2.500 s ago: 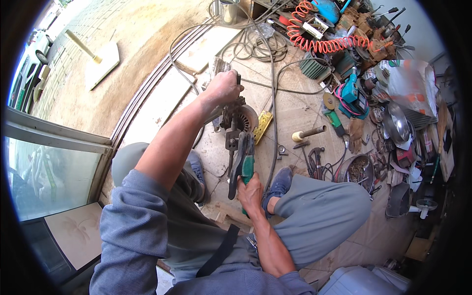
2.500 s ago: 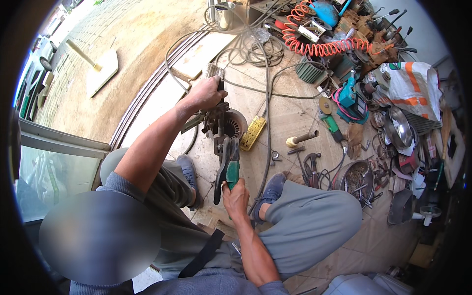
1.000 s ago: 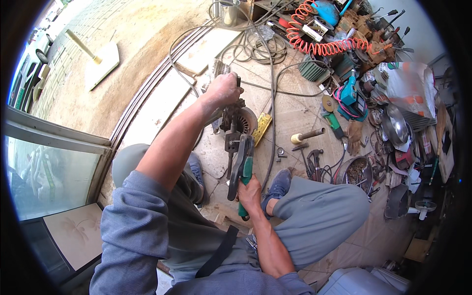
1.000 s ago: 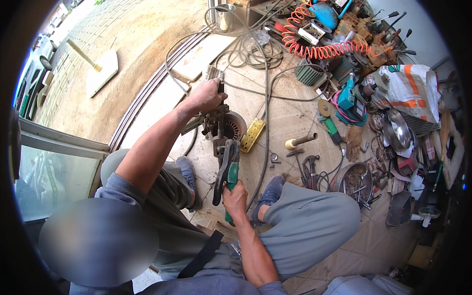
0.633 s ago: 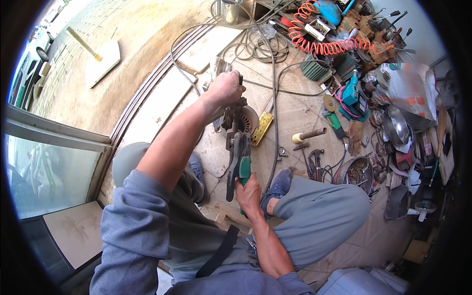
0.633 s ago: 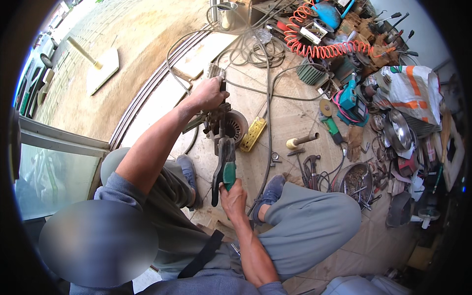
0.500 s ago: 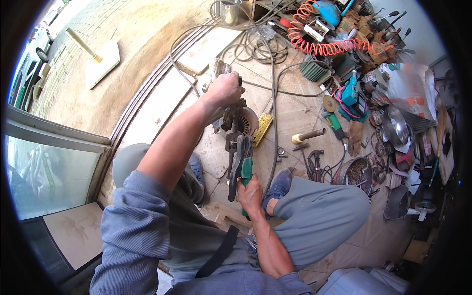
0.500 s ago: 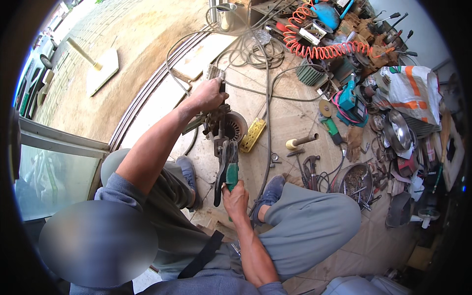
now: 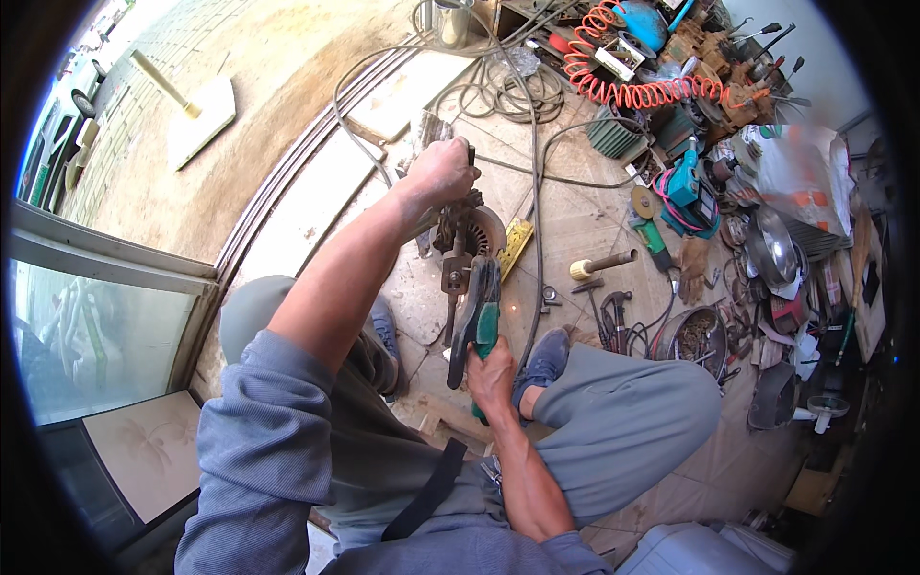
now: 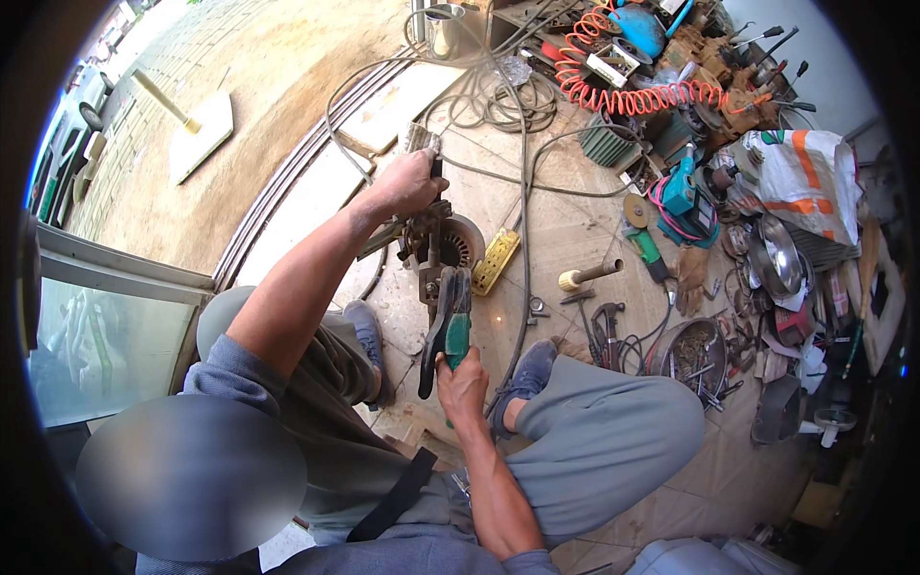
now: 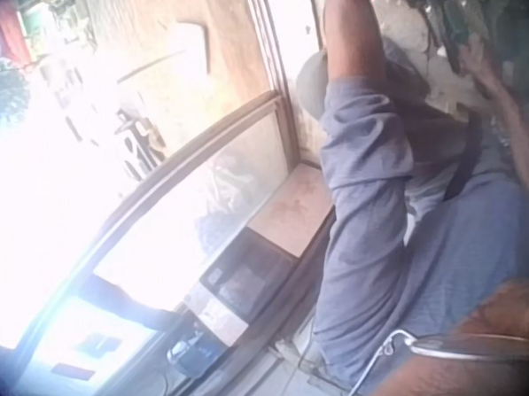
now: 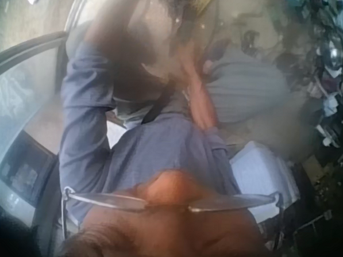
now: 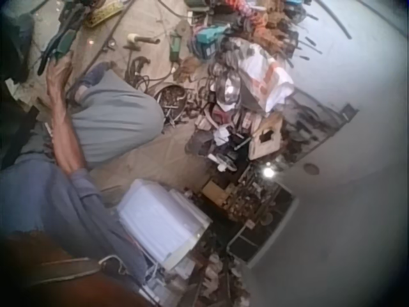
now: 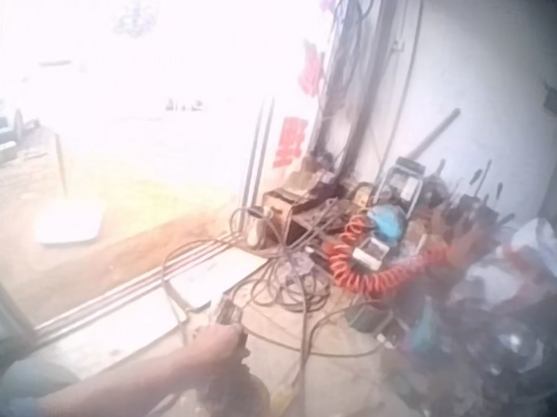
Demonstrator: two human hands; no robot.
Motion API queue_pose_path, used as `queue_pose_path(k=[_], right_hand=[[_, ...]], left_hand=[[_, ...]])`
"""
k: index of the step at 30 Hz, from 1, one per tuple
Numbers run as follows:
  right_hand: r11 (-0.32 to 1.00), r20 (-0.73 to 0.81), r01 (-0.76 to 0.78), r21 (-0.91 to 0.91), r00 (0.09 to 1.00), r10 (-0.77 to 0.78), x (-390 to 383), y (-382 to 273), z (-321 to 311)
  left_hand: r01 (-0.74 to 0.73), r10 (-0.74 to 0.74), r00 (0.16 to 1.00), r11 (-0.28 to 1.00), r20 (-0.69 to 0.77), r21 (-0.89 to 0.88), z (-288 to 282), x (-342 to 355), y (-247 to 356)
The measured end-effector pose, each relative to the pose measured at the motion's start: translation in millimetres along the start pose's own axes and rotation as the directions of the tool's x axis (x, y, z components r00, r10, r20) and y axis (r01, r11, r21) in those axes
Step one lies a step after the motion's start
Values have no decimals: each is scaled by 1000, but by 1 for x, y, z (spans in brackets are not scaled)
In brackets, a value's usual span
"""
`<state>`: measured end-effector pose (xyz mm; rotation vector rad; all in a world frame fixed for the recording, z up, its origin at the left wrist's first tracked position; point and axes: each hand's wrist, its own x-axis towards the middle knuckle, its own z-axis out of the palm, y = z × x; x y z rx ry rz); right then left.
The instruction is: The person sits on the floor and welds a metal rod clamped in a vise using a handheld welding torch. They repeatedly position the torch, create an arc, and weld along the rod, then inspect the weld and hammer the area.
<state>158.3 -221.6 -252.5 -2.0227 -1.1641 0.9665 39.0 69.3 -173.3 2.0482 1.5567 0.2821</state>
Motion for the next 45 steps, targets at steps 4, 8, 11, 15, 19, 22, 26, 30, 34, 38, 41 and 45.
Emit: queue_pose_path(k=[4, 8, 11, 15, 19, 22, 26, 30, 34, 38, 41, 45], right_hand=[[1000, 40, -11, -22, 999, 12, 1, 1, -1], [1000, 49, -15, -20, 999, 16, 1, -2, 0], [1000, 55, -21, -22, 998, 23, 1, 4, 1], [1000, 57, -18, -21, 998, 19, 1, 2, 1], [999, 58, -26, -29, 998, 27, 1, 0, 1], [999, 74, -26, -38, 997, 29, 1, 3, 1], [996, 76, -10, -87, 997, 17, 2, 11, -1], [1000, 77, -22, -20, 997, 24, 3, 9, 5], [1000, 71, -18, -7, 997, 18, 3, 12, 5], [999, 68, -33, -17, 997, 34, 2, 8, 4], [1000, 66, -29, 7, 997, 28, 2, 11, 6], [880, 270, -250, 405, 952, 146, 8, 29, 10]], left_hand=[[6, -6, 1000, 1000, 7, 16, 0, 0, 1], [13, -13, 1000, 1000, 20, 13, -2, 0, 2], [15, -15, 1000, 1000, 15, 12, -1, 0, 4], [18, -18, 1000, 1000, 13, 15, -1, 1, 2], [25, -25, 1000, 1000, 10, 19, -1, 1, 3], [27, -27, 1000, 999, 14, 27, -3, 0, 3], [8, -3, 998, 997, 56, -78, -1, 4, 3], [15, -15, 1000, 1000, 27, 2, -2, 3, -1], [10, -10, 999, 1000, 31, -6, 0, 4, -1], [13, -12, 999, 1000, 34, -4, 0, 5, -1], [13, -13, 1000, 1000, 19, -4, 0, 3, 0], [4, -4, 1000, 1000, 14, -17, 1, 5, 2]])
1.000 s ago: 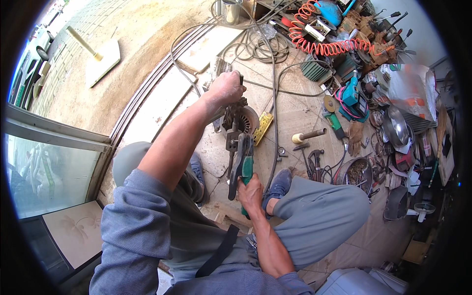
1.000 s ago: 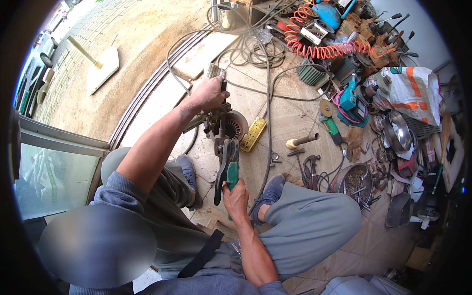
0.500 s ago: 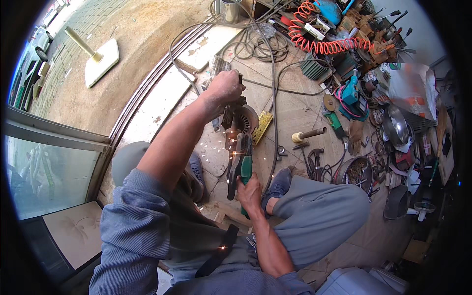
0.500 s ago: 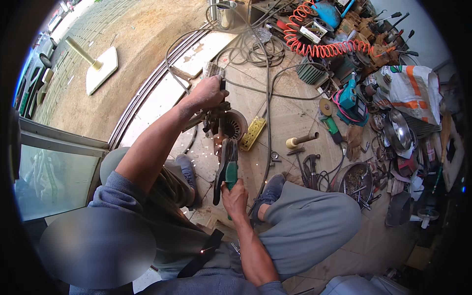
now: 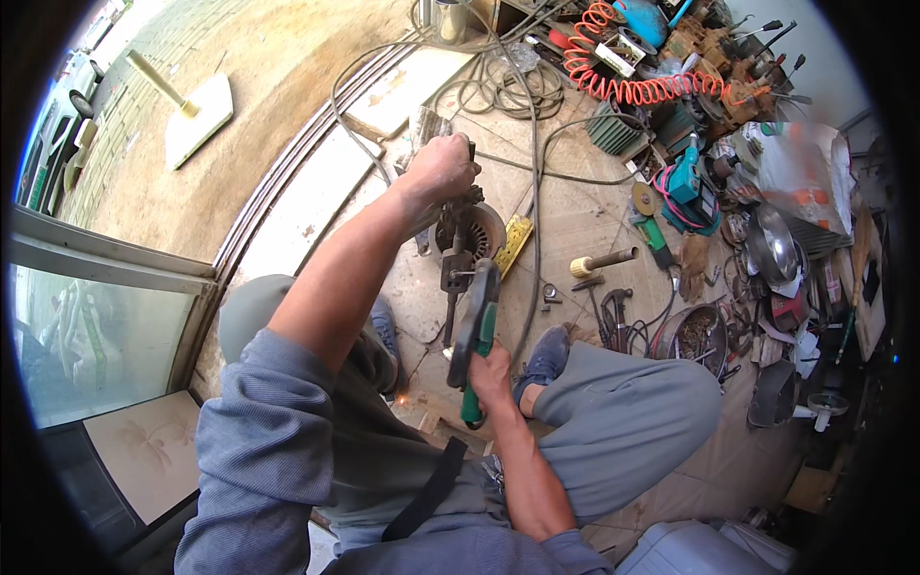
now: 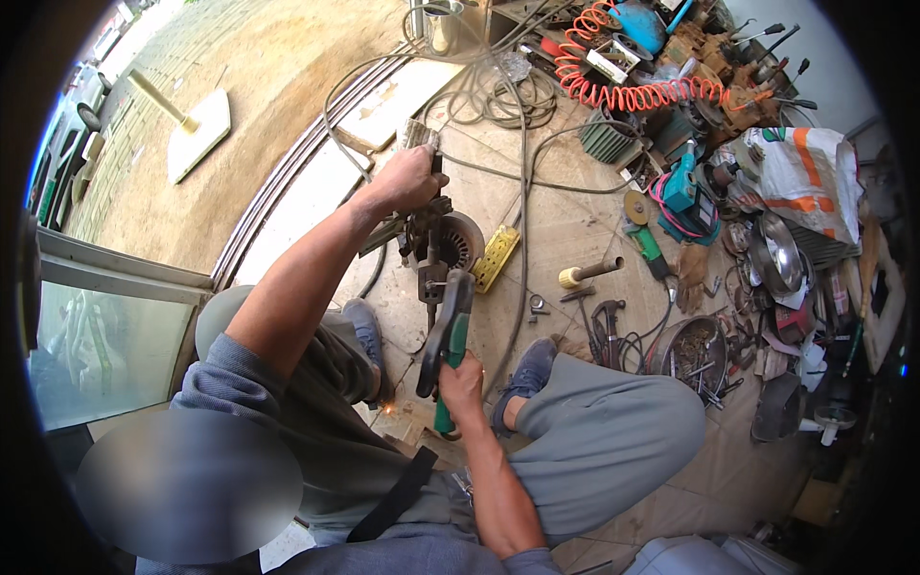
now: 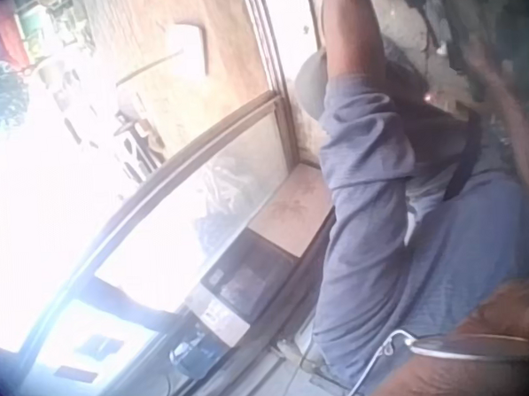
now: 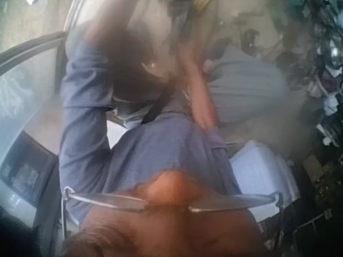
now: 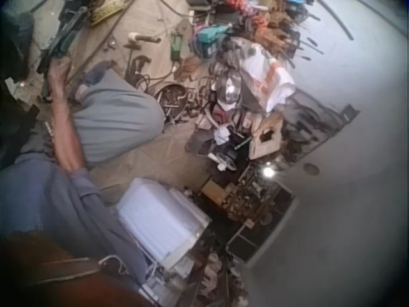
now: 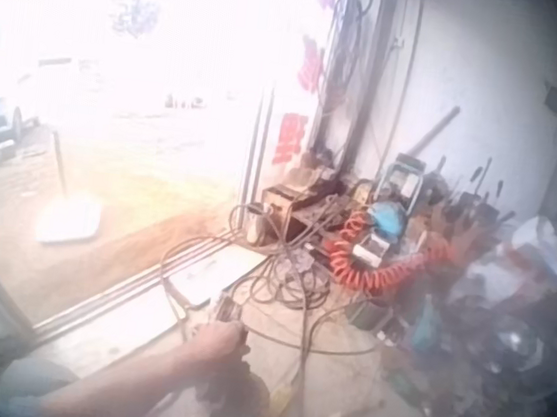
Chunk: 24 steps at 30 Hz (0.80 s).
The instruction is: The person sits on the floor and welds a metal rod clamped in a vise using a handheld welding torch. They repeatedly position the torch, create an arc, and weld along the rod, then inspect the weld and hammer the area.
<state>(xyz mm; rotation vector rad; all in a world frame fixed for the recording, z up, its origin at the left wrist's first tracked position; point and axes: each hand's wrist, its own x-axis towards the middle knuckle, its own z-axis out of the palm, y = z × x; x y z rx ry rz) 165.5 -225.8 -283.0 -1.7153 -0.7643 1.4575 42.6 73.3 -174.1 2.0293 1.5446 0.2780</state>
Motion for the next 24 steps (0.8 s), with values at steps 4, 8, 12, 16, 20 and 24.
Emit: queue_pose_path(k=[4, 8, 12, 16, 20, 24], right_hand=[[776, -152, 245, -581, 904, -399, -7, -3, 7], [978, -145, 205, -22, 968, -206, 2, 9, 1], [963, -88, 175, 205, 983, -160, 0, -12, -16], [981, -91, 72, 183, 994, -56, -9, -1, -5], [992, -101, 123, -2, 987, -122, -5, 2, -2], [980, -129, 129, -153, 980, -149, -6, -3, 8]], left_hand=[[21, -21, 1000, 1000, 16, 15, 0, 2, -1], [4, -4, 1000, 1000, 18, 7, 1, 4, 0], [21, -21, 1000, 1000, 6, 10, 0, 1, -1], [16, -17, 999, 999, 37, 31, -3, 1, -3], [1, -1, 1000, 999, 5, 33, -1, -1, 1], [4, -4, 1000, 999, 3, 45, -2, -2, -1]])
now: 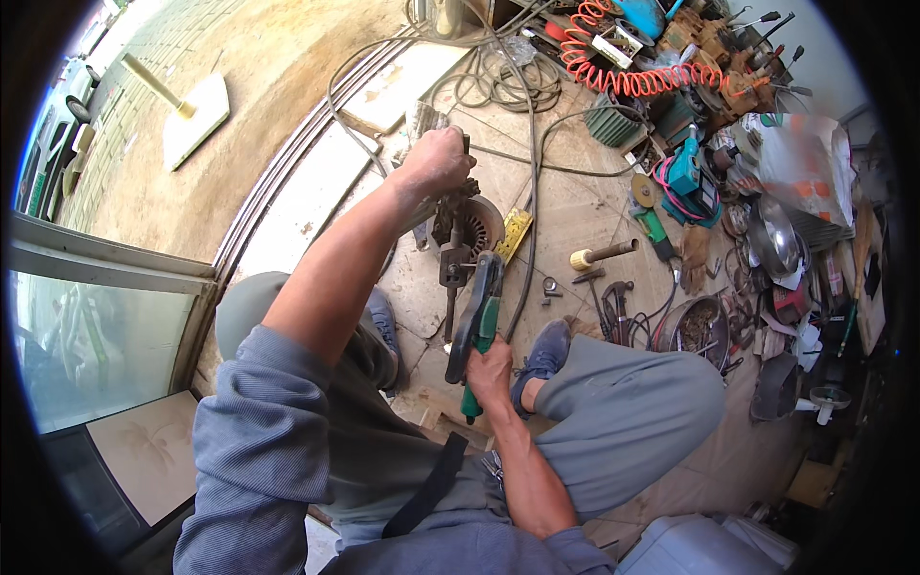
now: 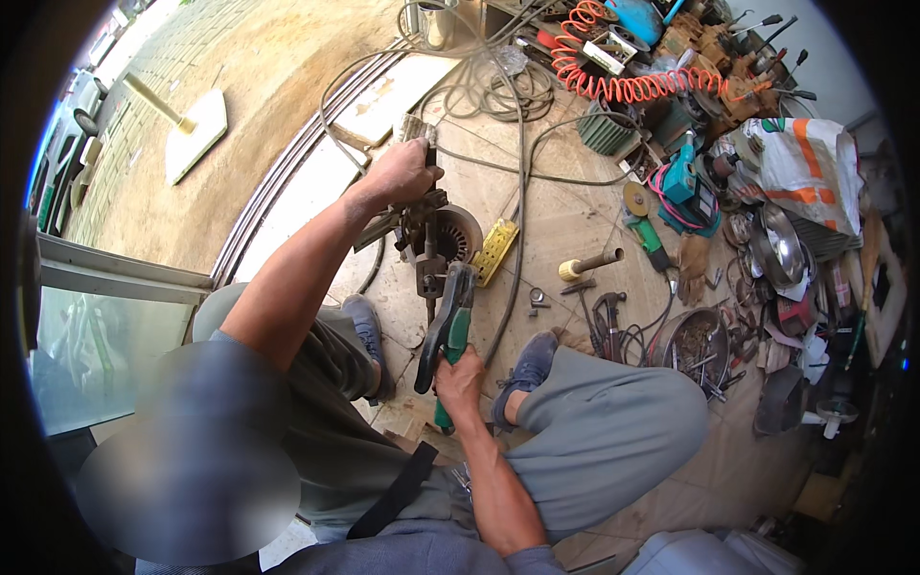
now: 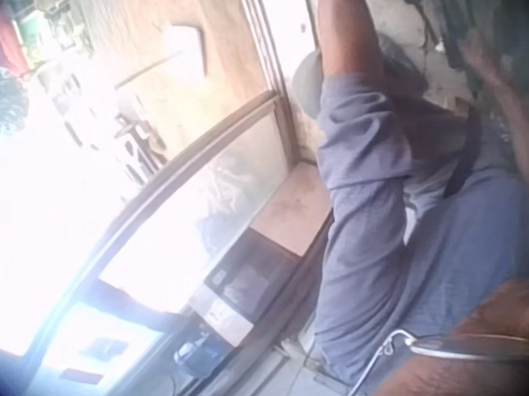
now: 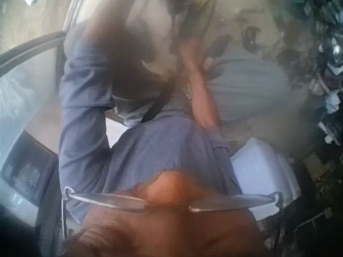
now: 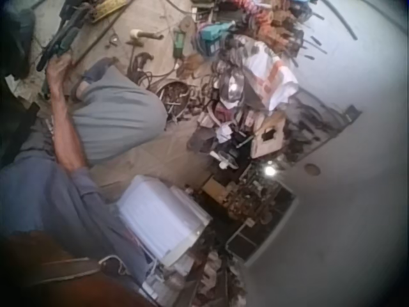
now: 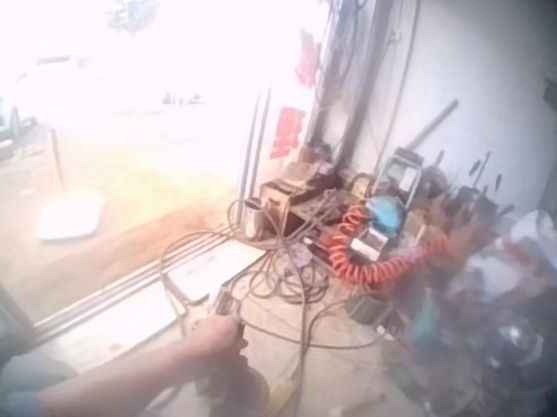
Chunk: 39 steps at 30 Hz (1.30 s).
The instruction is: The person sits on the floor and welds a metal rod clamped in a vise using a handheld welding torch. They repeatedly position the torch, create an arc, and weld along the rod, then inspect the weld and hammer the area.
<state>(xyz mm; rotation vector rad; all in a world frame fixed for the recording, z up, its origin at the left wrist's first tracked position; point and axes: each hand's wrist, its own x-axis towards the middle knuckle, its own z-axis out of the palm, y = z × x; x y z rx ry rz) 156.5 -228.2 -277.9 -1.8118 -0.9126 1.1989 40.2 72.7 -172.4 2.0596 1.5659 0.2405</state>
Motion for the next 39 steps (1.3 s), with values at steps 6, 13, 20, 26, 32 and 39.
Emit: queue_pose_path(k=[6, 13, 20, 26, 32, 39], right_hand=[[995, -23, -12, -103, 1000, 10, 4, 25, 7], [986, -43, -3, -164, 999, -4, 3, 21, 5], [991, -25, -37, -129, 999, 34, 3, 16, 4], [986, -29, -13, -164, 1000, 8, 3, 21, 3], [989, -23, -35, -144, 999, 32, 1, 8, 5], [990, -23, 20, -137, 999, -24, 4, 23, 4]], left_hand=[[-1, 1, 1000, 1000, 5, -10, 0, 2, 0], [-5, 4, 1000, 1000, 21, 9, -5, -2, 4], [-15, 15, 1000, 1000, -3, 12, -2, 0, 4], [-13, 14, 1000, 1000, -20, 15, 0, 1, 4], [-24, 25, 1000, 999, -16, 29, 0, 2, -2], [-33, 33, 999, 999, -5, 29, -3, 0, 4]])
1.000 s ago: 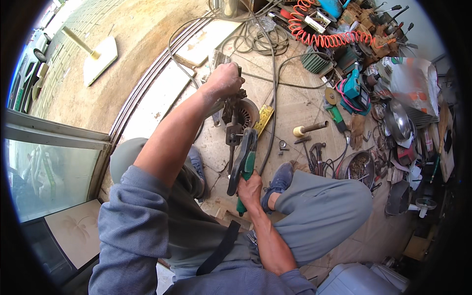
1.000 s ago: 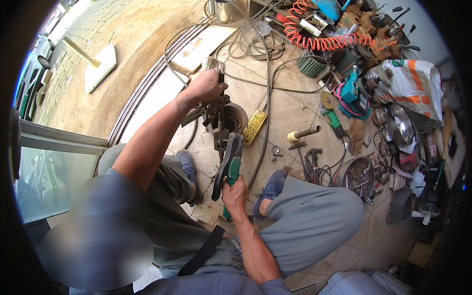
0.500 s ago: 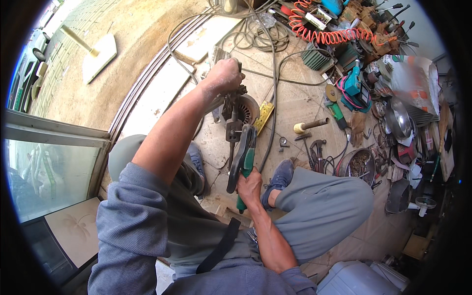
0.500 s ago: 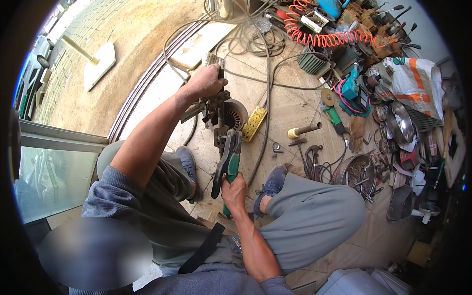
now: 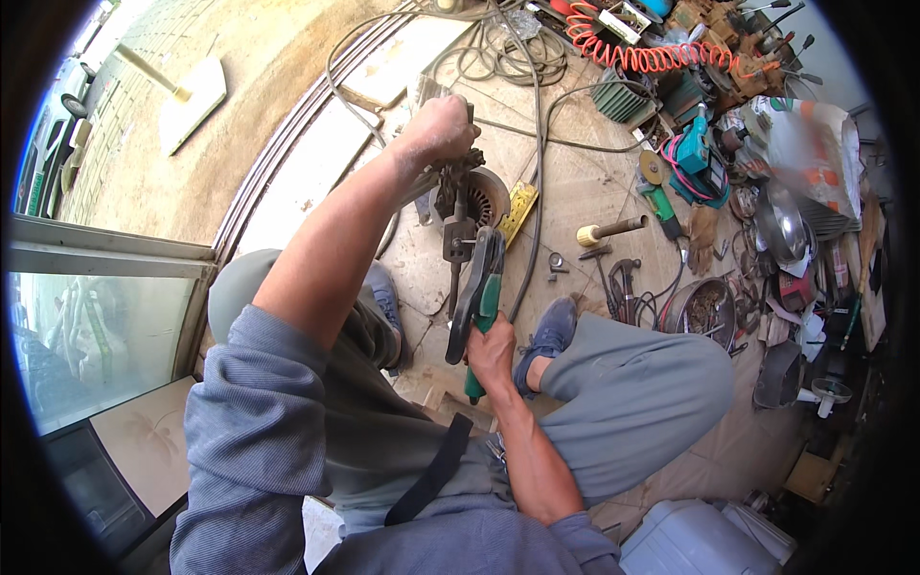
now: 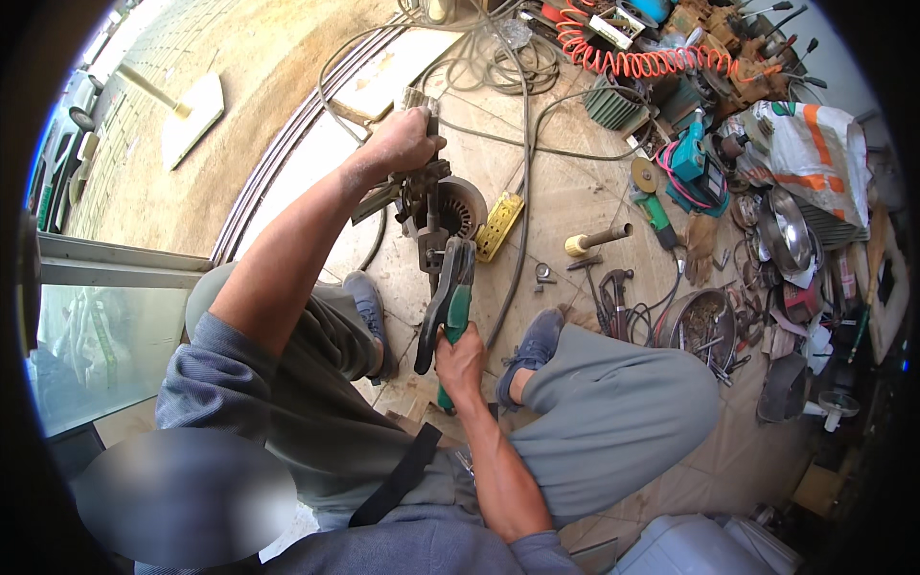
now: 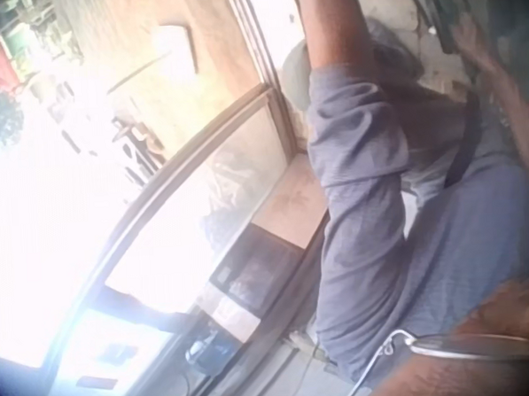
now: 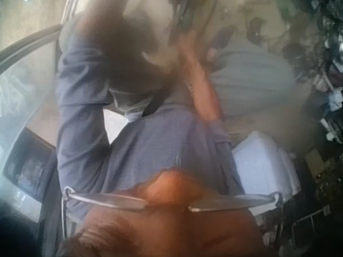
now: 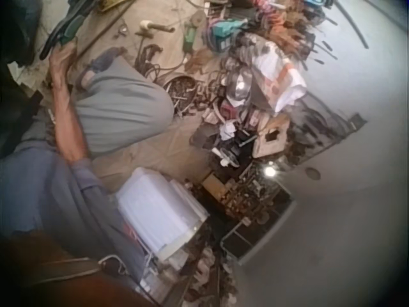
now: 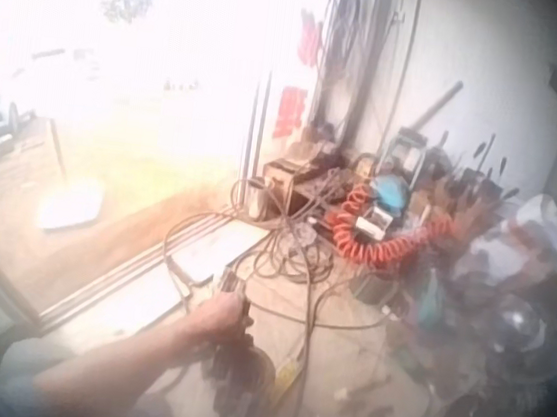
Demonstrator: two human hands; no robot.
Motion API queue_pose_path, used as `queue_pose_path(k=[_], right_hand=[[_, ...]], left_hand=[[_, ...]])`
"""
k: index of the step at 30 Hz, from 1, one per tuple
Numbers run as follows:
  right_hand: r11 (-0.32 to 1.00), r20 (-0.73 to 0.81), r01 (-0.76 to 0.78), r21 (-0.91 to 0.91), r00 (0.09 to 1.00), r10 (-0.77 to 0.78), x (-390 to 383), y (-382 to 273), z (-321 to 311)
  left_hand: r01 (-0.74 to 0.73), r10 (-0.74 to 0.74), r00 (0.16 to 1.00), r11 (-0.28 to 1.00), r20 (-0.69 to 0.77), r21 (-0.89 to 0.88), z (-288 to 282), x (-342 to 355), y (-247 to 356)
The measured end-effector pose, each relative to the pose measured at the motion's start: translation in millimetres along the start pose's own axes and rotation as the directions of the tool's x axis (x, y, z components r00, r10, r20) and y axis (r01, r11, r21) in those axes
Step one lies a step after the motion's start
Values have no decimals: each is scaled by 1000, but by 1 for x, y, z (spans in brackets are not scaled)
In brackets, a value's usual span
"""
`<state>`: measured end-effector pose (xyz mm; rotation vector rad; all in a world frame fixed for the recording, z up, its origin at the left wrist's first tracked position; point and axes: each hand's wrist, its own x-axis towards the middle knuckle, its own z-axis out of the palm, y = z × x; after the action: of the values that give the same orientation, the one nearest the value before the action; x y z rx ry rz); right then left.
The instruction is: The person sits on the floor and welds a metal rod clamped in a vise using a handheld welding torch. They repeatedly position the torch, create an arc, and weld along the rod, then inspect the weld and hammer the area.
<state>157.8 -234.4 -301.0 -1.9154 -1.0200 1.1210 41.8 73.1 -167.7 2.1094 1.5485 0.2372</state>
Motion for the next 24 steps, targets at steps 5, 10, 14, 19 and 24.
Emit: queue_pose_path(k=[5, 10, 14, 19, 24], right_hand=[[984, 38, -140, 113, 990, 137, -7, -35, -5], [987, 20, -120, 106, 993, 119, -6, -29, -6], [985, 55, -155, 75, 987, 151, -6, -36, -6], [995, 24, -89, 35, 996, 88, -3, -22, -4], [989, 49, -120, 84, 992, 116, -4, -25, -3]], left_hand=[[46, -46, 999, 999, 15, -21, -1, -2, -3], [52, -52, 998, 999, 20, -9, 2, 2, 0], [61, -62, 998, 998, 19, 1, 1, 2, -2], [66, -66, 997, 998, 34, -13, 1, 2, 1], [67, -67, 998, 997, 11, -22, 3, 2, -4]])
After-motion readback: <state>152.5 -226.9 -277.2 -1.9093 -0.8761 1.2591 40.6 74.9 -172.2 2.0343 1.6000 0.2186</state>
